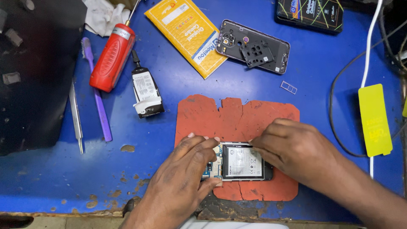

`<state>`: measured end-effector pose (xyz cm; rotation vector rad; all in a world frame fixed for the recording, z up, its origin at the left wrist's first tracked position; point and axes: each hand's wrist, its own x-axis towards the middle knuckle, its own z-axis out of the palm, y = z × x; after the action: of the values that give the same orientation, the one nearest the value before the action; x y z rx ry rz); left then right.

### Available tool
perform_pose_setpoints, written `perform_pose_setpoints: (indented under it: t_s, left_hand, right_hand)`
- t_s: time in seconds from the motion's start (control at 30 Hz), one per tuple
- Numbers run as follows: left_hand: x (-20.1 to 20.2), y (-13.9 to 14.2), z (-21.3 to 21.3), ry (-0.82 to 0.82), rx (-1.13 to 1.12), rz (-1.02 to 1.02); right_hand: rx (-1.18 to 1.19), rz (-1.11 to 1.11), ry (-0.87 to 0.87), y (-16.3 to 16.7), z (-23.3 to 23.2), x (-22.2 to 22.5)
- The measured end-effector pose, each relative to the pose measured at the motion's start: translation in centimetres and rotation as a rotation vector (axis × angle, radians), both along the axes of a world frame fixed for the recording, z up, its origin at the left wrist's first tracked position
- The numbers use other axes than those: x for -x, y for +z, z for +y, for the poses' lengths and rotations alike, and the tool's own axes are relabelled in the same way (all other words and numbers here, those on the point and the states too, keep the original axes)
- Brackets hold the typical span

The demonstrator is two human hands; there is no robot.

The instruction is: The person repairs a smartphone at a workbench. They pry open the phone, remove the battery, clean the inside with a cloth, then work on the cracked screen assembly, prying and separating the broken display from the frame by hand.

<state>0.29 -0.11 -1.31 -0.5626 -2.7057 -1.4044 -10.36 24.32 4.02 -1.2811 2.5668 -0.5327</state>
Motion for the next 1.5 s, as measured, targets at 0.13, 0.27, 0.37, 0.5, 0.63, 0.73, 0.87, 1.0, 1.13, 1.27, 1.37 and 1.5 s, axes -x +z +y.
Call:
perform_pose_setpoints:
  t_s: [0.13, 0.27, 0.37, 0.5, 0.63, 0.73, 0.87, 1.0, 1.13, 1.27, 1.37, 1.5]
  left_hand:
    - [0.0, 0.1, 0.1, 0.003, -0.015, -0.042]
    - [0.0, 0.2, 0.2, 0.014, -0.006, -0.059]
    - [0.0, 0.2, 0.1, 0.017, -0.011, -0.037]
    - [-0.1, 0.1, 0.0, 0.01, -0.027, -0.005]
    - [-0.1, 0.1, 0.2, 0.014, -0.019, -0.01]
    - [-0.1, 0.1, 0.0, 0.01, -0.022, -0.008]
    - [-0.1, 0.0, -0.1, 0.004, -0.035, -0.009]
    - [-0.1, 0.2, -0.1, 0.01, -0.027, -0.014]
    - [-0.1, 0.4, -0.2, 0.009, -0.027, -0.015]
    - [-0.1, 0.4, -0.2, 0.009, -0.045, -0.025]
    - [0.0, 0.5, -0.2, 0.008, -0.042, -0.03]
    - [0.0, 0.7, -0.2, 0.012, -0.032, -0.006]
  right_hand:
    - [0.057, 0.047, -0.017, -0.7, 0.4, -0.5]
    - [0.026, -0.074, -0.076, -0.2, 0.1, 0.0]
    - [0.003, -0.222, -0.131, 0.4, -0.5, 0.8]
    - [-0.103, -0.369, -0.202, 0.6, -1.0, 1.7]
    - [-0.12, -0.44, -0.223, 0.2, -0.7, 2.1]
    - [-0.008, -0.213, -0.104, -0.1, -0.3, 1.3]
    - [0.054, 0.092, 0.019, -0.7, -0.1, -0.5]
    - [0.078, 0.05, 0.004, -1.3, -0.4, -0.7]
    - [0.078, -0.038, -0.042, -1.1, -1.1, -0.3]
    - [0.082, -0.193, -0.102, -0.6, -1.7, 0.4]
    - [0.019, -0.344, -0.162, -0.5, -1.9, 1.2]
    - [-0.035, -0.38, -0.182, -0.4, -1.9, 1.6]
